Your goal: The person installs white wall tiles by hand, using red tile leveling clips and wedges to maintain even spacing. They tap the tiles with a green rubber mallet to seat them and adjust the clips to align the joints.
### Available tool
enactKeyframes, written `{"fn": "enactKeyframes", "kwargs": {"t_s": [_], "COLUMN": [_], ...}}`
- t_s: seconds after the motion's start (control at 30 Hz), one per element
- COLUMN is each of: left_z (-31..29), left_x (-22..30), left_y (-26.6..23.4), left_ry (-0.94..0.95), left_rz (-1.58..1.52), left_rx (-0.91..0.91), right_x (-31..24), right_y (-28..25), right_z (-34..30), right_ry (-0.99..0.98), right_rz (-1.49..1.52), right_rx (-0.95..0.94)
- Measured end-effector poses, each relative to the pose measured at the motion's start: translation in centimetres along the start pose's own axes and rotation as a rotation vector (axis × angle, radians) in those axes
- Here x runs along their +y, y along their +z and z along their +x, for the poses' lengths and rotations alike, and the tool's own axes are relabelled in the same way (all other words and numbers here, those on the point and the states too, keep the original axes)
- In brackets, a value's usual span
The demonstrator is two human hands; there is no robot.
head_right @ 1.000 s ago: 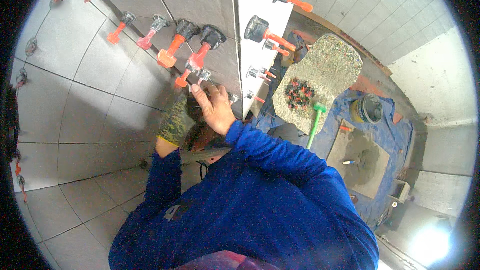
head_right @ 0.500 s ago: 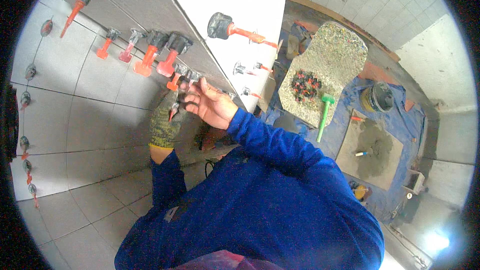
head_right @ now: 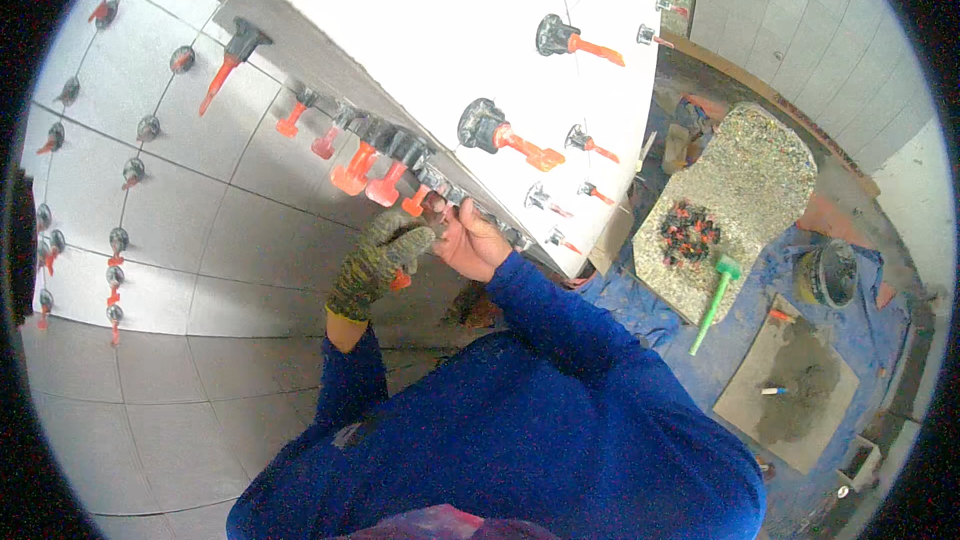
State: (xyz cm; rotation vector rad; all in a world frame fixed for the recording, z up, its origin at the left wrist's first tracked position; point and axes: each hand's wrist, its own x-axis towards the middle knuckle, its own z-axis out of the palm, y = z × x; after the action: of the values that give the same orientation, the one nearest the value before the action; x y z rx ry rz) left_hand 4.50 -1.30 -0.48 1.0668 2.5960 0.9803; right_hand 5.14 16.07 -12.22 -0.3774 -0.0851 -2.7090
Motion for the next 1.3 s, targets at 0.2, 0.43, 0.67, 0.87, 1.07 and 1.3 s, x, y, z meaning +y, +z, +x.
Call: {"fn": "enactKeyframes", "kwargs": {"t_s": [0.2,0.43,0.67,0.87,1.07,1.3], "left_z": [1.3,2.7,1.2,-0.6,-0.5,-0.1], "left_x": [0.5,0.8,-3.2,-4.2,-5.0,-7.9], "left_y": [0.5,0.8,4.6,8.5,6.4,11.2], "left_ry": [-0.252,-0.203,-0.404,0.031,0.095,-0.124], "left_rz": [-0.365,-0.253,-0.845,-0.515,-0.254,-0.288], "left_rx": [0.12,0.12,0.046,0.034,0.103,-0.202], "right_x": [0.1,1.7,0.1,0.1,-0.9,-3.4], "right_y": [4.8,9.0,8.5,8.7,9.0,6.8], "right_z": [-0.4,0.3,-3.8,-6.2,-9.1,-13.9], "right_ry": [-0.212,-0.36,-0.243,-0.309,-0.214,0.145], "right_rz": [-0.312,-0.765,-1.376,-2.176,-1.964,-0.865], "right_rx": [0.407,0.812,0.657,0.325,0.376,0.76]}}
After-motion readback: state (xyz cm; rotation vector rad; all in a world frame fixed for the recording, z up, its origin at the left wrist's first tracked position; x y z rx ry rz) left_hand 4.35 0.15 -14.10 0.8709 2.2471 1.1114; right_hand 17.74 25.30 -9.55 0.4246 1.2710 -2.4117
